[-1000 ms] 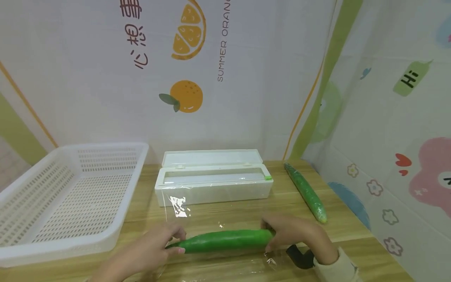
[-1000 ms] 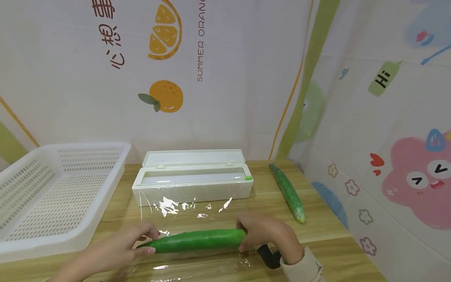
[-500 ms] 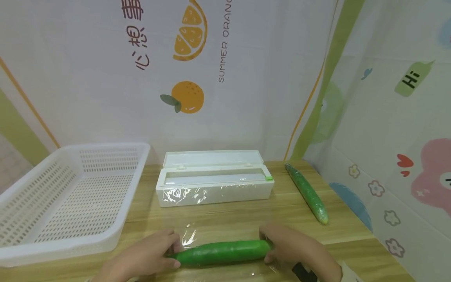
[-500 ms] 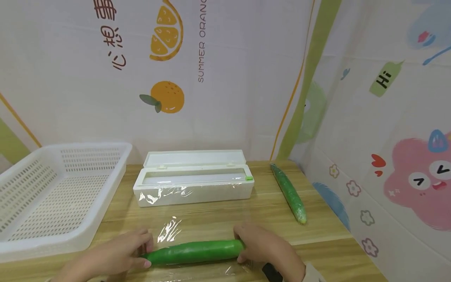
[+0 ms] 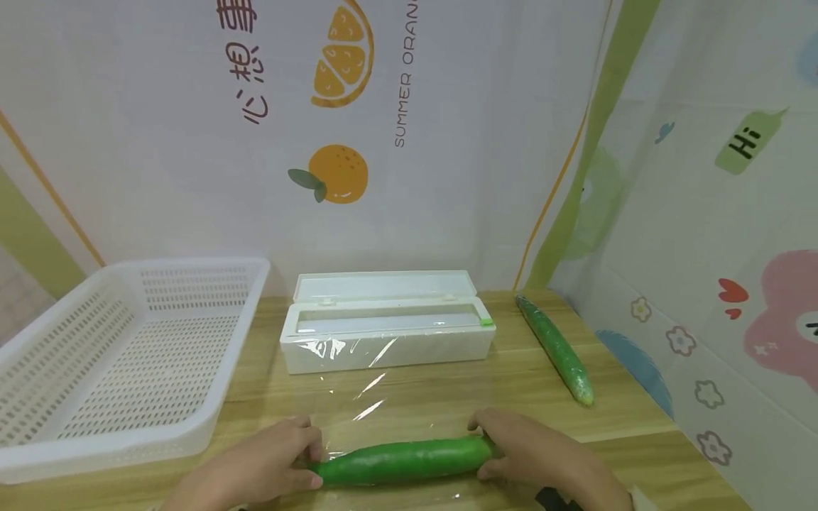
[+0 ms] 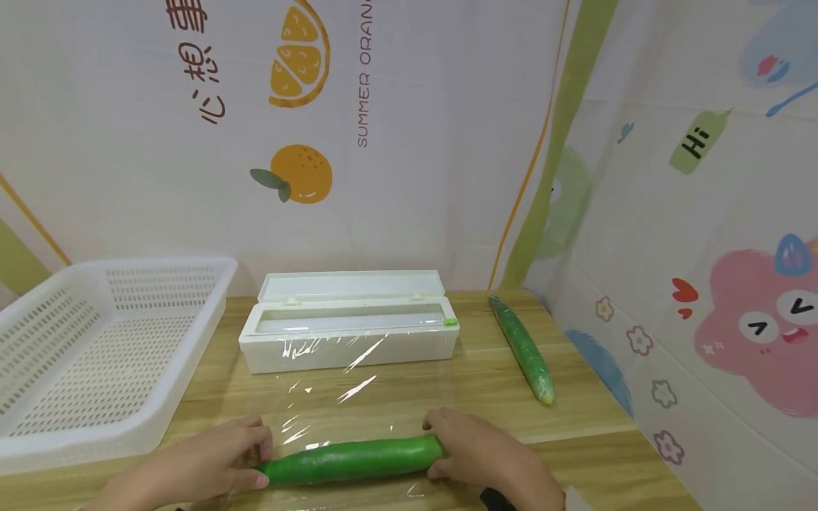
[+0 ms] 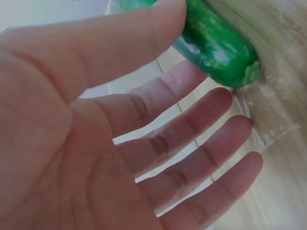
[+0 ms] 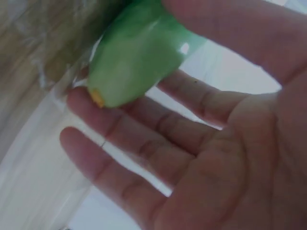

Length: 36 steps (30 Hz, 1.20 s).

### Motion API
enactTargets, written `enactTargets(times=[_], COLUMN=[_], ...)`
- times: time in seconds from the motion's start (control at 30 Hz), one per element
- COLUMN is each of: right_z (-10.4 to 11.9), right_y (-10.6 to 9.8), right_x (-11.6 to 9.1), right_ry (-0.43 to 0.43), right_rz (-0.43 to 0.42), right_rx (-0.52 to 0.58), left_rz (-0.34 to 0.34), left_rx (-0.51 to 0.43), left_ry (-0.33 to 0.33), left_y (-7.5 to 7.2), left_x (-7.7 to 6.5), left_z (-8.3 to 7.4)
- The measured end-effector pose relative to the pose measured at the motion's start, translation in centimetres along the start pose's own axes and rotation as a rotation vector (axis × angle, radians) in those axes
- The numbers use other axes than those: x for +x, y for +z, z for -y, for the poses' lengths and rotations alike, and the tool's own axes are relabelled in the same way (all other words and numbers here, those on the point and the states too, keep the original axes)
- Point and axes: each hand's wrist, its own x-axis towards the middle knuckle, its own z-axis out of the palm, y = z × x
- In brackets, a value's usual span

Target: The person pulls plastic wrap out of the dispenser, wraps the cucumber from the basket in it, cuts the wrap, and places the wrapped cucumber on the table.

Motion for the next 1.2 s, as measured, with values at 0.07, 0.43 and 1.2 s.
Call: enactTargets(times=[0.07, 0.43, 1.2], right_z=[0.2, 2.2, 2.2], right_y=[0.2, 2.0, 4.5], right_x=[0.0, 0.6, 1.7], right_ry=[-0.026, -0.468, -0.694], right_rz=[-0.001, -0.259, -0.503], right_rx=[-0.045, -0.344, -0.592], left_rz=[-0.003, 0.011, -0.024], left_rx=[0.01, -0.006, -0.025], left_ry=[-0.001, -0.063, 0.023], left_y=[0.0, -0.1, -0.1], left_x=[0.0, -0.2, 0.1], left_z=[-0.1, -0.4, -1.2])
